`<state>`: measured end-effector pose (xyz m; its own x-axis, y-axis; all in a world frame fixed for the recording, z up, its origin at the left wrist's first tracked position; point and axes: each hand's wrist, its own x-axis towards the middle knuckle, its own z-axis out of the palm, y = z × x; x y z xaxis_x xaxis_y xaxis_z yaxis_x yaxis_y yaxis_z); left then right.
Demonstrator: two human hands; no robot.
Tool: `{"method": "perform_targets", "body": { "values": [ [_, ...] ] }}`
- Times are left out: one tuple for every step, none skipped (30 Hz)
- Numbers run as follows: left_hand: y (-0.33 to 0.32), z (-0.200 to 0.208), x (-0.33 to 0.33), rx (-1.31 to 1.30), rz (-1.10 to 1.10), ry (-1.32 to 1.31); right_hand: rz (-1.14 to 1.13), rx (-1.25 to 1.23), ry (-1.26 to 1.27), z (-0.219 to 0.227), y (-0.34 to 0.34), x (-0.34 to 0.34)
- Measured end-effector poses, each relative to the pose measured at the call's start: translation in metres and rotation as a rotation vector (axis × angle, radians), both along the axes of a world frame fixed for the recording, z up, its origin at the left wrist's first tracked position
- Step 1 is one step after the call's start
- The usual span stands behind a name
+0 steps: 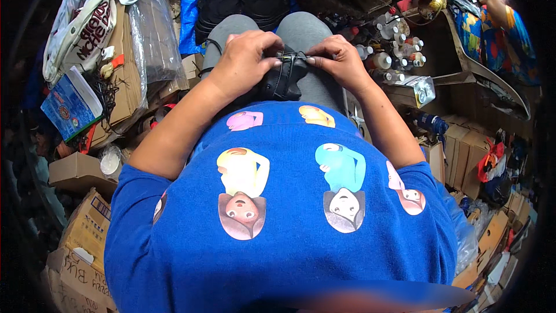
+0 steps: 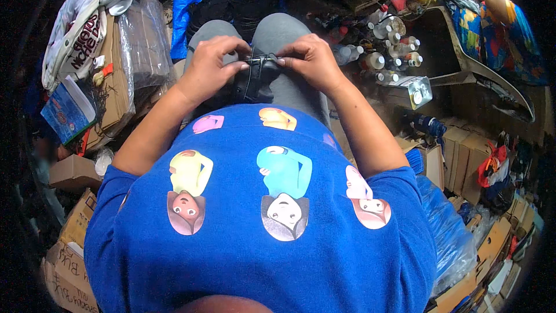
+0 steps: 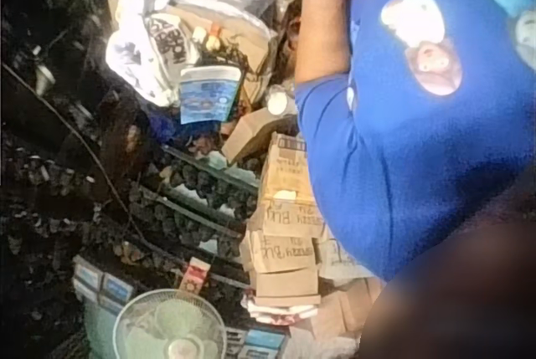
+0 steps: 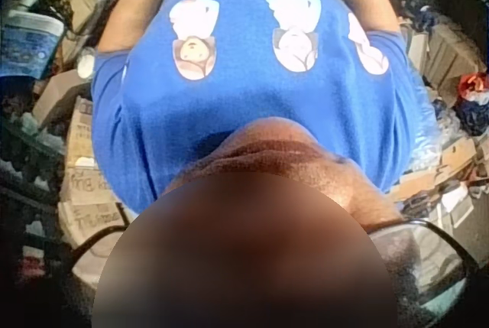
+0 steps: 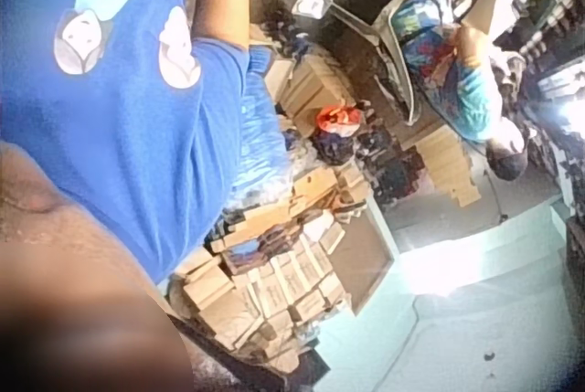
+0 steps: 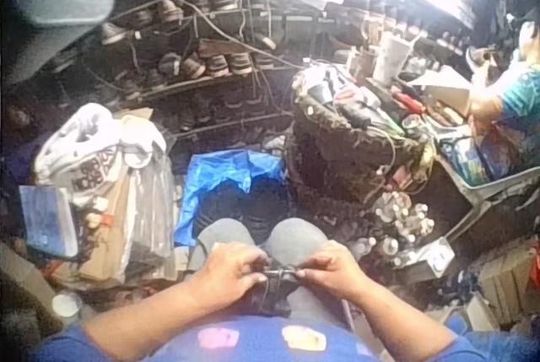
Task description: Stitching or repairing a black shoe upper using thread.
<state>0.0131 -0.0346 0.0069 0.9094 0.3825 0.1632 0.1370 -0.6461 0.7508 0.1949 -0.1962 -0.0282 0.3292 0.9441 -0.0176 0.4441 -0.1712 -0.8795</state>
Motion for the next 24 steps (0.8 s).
{"method": "perform_targets", "body": {
  "values": [
    [0.002, 0.001, -0.004, 0.149, -0.009, -0.125, -0.023, 0.021, -0.158, 0.001, -0.001, 0.001],
    [0.003, 0.001, -0.007, 0.149, -0.014, -0.121, -0.059, 0.042, -0.315, 0.002, -0.002, 0.002],
    [0.004, 0.001, -0.011, 0.135, 0.010, -0.074, -0.053, 0.041, -0.310, 0.002, -0.002, 0.002],
    [0.005, 0.001, -0.014, 0.121, 0.036, -0.028, -0.076, 0.004, -0.280, 0.001, -0.003, 0.003],
    [0.005, -0.001, -0.015, 0.122, 0.035, -0.027, -0.099, -0.022, -0.257, 0.000, -0.003, 0.004],
    [0.004, -0.002, -0.016, 0.140, 0.052, -0.036, -0.094, -0.034, -0.280, -0.002, -0.003, 0.004],
    [0.003, -0.004, -0.016, 0.157, 0.068, -0.045, -0.089, -0.035, -0.276, -0.004, -0.003, 0.003],
    [0.002, -0.006, -0.015, 0.157, 0.067, -0.044, -0.097, -0.043, -0.211, -0.007, -0.003, 0.002],
    [0.000, -0.008, -0.014, 0.174, 0.072, -0.040, -0.117, -0.063, -0.153, -0.010, -0.003, 0.001],
    [-0.001, -0.010, -0.013, 0.193, 0.077, -0.035, -0.105, -0.050, -0.146, -0.013, -0.003, -0.001],
    [-0.003, -0.011, -0.011, 0.194, 0.077, -0.036, -0.113, -0.026, -0.135, -0.015, -0.003, -0.003],
    [-0.004, -0.013, -0.009, 0.173, 0.081, -0.042, -0.133, -0.024, -0.127, -0.017, -0.003, -0.005],
    [-0.005, -0.014, -0.008, 0.151, 0.084, -0.047, -0.122, -0.004, -0.121, -0.019, -0.003, -0.006],
    [-0.006, -0.015, -0.007, 0.151, 0.082, -0.046, -0.124, 0.014, -0.139, -0.020, -0.004, -0.007],
    [-0.007, -0.016, -0.007, 0.119, 0.089, -0.021, -0.136, 0.031, -0.162, -0.020, -0.004, -0.009],
    [-0.007, -0.018, -0.006, 0.087, 0.095, 0.003, -0.131, 0.031, -0.158, -0.021, -0.005, -0.010],
    [-0.008, -0.019, -0.005, 0.087, 0.091, 0.004, -0.133, 0.035, -0.179, -0.021, -0.005, -0.011],
    [-0.009, -0.020, -0.005, 0.054, 0.094, 0.030, -0.139, 0.045, -0.201, -0.022, -0.005, -0.012],
    [-0.009, -0.021, -0.004, 0.022, 0.098, 0.056, -0.133, 0.041, -0.198, -0.022, -0.005, -0.013],
    [-0.010, -0.022, -0.004, 0.022, 0.097, 0.057, -0.140, 0.048, -0.209, -0.023, -0.004, -0.015],
    [-0.010, -0.023, -0.003, -0.006, 0.101, 0.067, -0.152, 0.043, -0.220, -0.023, -0.004, -0.016],
    [-0.011, -0.024, -0.002, -0.033, 0.099, 0.061, -0.146, 0.053, -0.218, -0.024, -0.003, -0.017],
    [-0.011, -0.026, -0.001, -0.034, 0.105, 0.081, -0.148, 0.055, -0.203, -0.024, -0.003, -0.017],
    [-0.012, -0.027, 0.000, -0.050, 0.109, 0.081, -0.160, 0.047, -0.188, -0.025, -0.003, -0.018]
  ]
}}
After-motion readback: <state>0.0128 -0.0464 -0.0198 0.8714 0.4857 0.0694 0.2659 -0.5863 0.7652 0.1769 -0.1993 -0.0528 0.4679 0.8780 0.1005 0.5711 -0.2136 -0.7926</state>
